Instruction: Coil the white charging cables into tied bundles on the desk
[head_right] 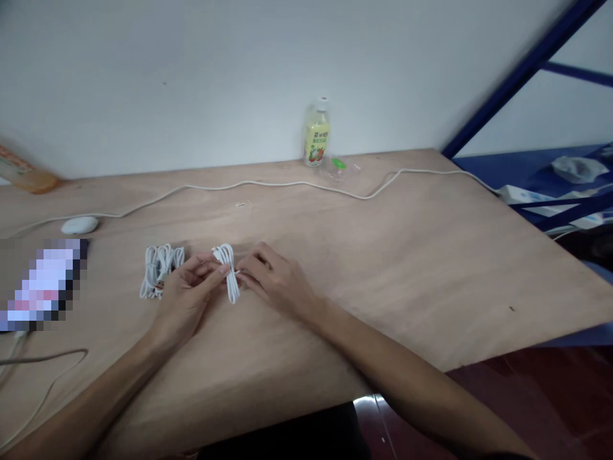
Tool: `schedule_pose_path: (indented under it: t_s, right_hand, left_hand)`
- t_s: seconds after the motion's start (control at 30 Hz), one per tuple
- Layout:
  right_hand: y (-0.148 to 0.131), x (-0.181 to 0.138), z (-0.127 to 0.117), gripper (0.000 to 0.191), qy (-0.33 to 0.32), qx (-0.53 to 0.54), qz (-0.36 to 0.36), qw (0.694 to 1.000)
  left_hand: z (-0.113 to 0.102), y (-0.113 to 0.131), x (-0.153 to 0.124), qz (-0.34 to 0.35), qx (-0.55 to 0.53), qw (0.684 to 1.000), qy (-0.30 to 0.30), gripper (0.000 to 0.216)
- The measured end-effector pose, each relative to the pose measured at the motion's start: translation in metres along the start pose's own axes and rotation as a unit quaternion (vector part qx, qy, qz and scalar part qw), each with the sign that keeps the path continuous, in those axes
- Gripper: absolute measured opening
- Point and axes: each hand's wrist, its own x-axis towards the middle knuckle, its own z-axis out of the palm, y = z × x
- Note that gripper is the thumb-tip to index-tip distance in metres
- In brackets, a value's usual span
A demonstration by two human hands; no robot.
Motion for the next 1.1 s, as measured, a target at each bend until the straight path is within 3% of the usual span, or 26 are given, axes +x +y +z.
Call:
schedule_pose_path:
  t_s: [0.23, 0.5, 0.7, 1.1]
  right_hand:
    - [0.005, 0.000, 0.003, 0.021, 0.004, -0.077, -0.052, 0.996]
    - [0.005, -0.003, 0.006, 0.022, -0.020, -0.036, 0.003, 0.999]
    - [0.001, 0.002, 0.000, 0.027, -0.012, -0.097, -0.068, 0.993]
    - [0.003, 0.003, -0.004, 0.027, -0.039, -0.118, -0.096, 0.988]
  left_hand:
    - [0.001, 0.001, -0.001, -0.027, 0.007, 1.000, -0.015, 0.044]
    - [0.002, 0.000, -0.001, -0.012, -0.016, 0.999, -0.032, 0.043]
    - [0.001, 0.000, 0.000, 0.022, 0.003, 1.000, -0.021, 0.044]
    - [-0.001, -0.002, 0.001, -0.040, -0.007, 0.999, -0.012, 0.050]
